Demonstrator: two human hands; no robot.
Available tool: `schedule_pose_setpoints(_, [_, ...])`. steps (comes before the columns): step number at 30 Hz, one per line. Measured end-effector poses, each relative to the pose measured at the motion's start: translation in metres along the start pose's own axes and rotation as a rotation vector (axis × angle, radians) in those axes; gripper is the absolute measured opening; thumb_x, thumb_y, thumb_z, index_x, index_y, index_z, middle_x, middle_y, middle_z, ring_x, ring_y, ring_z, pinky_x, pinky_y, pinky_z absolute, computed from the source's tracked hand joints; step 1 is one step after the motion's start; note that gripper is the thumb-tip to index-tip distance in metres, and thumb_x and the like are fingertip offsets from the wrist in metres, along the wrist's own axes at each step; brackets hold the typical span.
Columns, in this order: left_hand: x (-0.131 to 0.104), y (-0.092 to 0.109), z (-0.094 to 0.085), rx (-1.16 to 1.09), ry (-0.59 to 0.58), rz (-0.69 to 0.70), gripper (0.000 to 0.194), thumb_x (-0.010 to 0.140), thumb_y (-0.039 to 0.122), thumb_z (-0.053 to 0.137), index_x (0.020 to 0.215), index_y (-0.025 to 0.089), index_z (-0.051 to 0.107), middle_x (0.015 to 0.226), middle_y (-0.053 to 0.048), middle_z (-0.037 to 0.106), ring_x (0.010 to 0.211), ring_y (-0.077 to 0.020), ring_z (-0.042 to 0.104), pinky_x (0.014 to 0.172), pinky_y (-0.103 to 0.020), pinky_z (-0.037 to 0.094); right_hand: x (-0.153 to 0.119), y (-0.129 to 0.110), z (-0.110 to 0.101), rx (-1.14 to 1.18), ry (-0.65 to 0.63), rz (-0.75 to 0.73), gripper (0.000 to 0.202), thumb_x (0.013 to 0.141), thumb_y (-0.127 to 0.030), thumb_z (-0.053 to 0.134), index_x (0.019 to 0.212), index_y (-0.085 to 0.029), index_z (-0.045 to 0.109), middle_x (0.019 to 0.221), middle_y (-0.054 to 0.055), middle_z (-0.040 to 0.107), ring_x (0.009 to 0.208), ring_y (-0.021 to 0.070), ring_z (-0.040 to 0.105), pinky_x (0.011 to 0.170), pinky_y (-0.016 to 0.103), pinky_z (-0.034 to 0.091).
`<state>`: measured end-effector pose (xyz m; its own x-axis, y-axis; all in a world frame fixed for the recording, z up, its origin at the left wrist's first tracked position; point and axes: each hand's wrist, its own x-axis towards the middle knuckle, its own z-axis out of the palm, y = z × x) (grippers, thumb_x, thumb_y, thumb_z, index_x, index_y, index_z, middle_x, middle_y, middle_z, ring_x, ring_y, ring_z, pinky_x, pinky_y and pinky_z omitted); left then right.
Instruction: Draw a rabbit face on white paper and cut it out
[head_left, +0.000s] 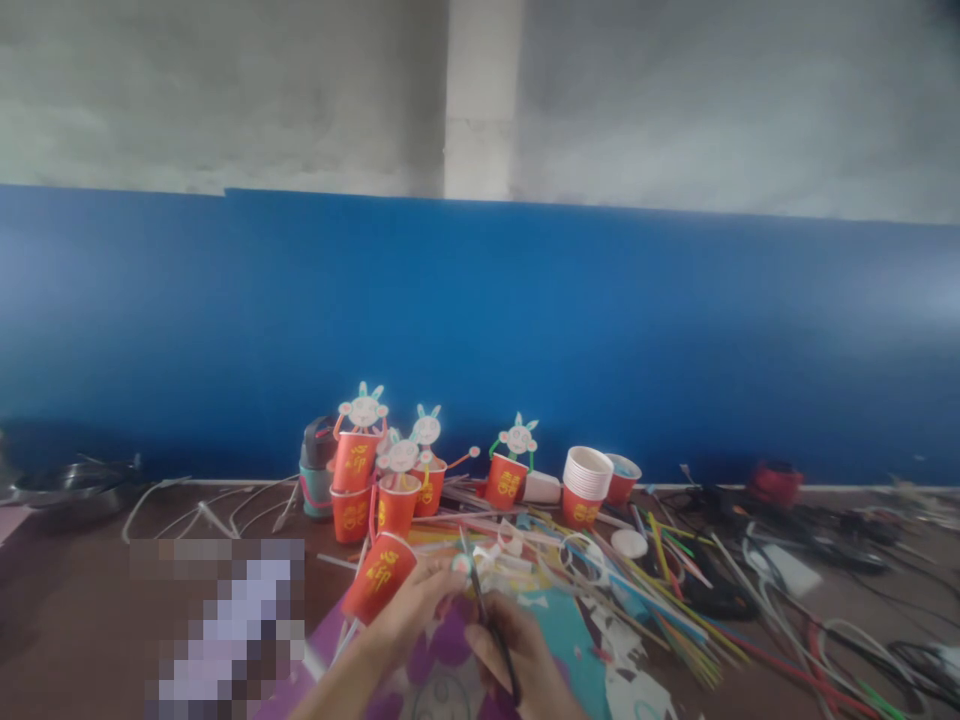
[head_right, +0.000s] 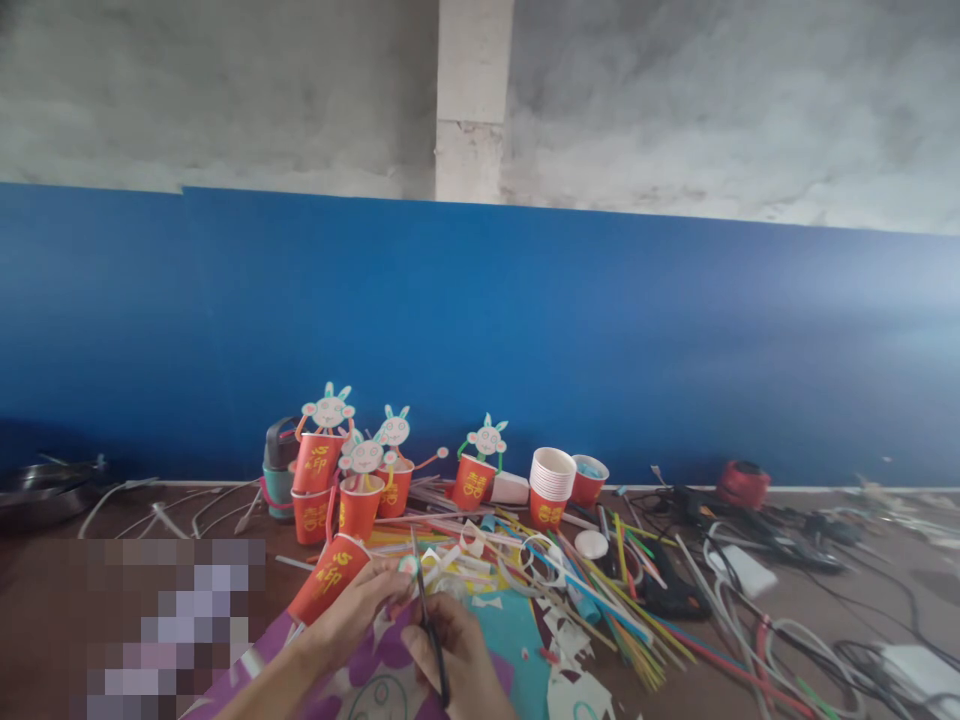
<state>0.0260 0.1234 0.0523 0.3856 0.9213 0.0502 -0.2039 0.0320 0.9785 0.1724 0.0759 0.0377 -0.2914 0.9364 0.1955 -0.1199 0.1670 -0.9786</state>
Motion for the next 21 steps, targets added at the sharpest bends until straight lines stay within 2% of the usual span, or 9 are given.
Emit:
schedule_pose_setpoints(7, [-0.001,0.004,0.001,0.000,-0.035,0.008,0.031,0.067,0.038,0.060,0.046,0.020,0.046,0.045,0.004,0.043,0.046,-0.0093,0.034,0.050,-0.026,0.023,-0.003,0.003,0.000,0.017,-0.029,0.028,0.038,0.075,-0.056,0.066,0.071,-0.023,0.048,0.052,-0.009,0.042,0.041,0.0072,0.033,0.041,0.021,0.026])
schedule_pose_setpoints(12, [-0.002,0.004,0.002,-0.018,-0.017,-0.002,0.029,0.066,0.035,0.061,0.046,0.020,0.046,0.046,0.004,0.044,0.047,-0.0090,0.035,0.050,-0.026,0.025,-0.003,-0.001,0.001,-0.007,-0.036,0.044,0.042,0.073,-0.060,0.065,0.071,-0.023,0.047,0.051,-0.009,0.041,0.041,0.0070,0.033,0.040,0.020,0.026])
schedule_pose_setpoints(16, [-0.001,0.003,0.001,-0.028,0.001,-0.007,0.033,0.065,0.037,0.063,0.045,0.020,0.044,0.045,0.005,0.042,0.046,-0.0083,0.033,0.049,-0.025,0.024,-0.004,-0.005,0.001,-0.015,-0.044,0.044,0.041,0.074,-0.060,0.066,0.072,-0.023,0.048,0.054,-0.008,0.042,0.042,0.0071,0.033,0.040,0.020,0.027])
schedule_pose_setpoints(21, [-0.001,0.001,-0.001,-0.044,0.006,-0.021,0.036,0.063,0.043,0.065,0.046,0.020,0.044,0.045,0.006,0.038,0.046,-0.0084,0.030,0.049,-0.026,0.023,-0.002,0.008,0.000,-0.010,-0.026,0.054,0.039,0.072,-0.058,0.067,0.072,-0.023,0.049,0.052,-0.008,0.043,0.040,0.0076,0.034,0.038,0.020,0.027])
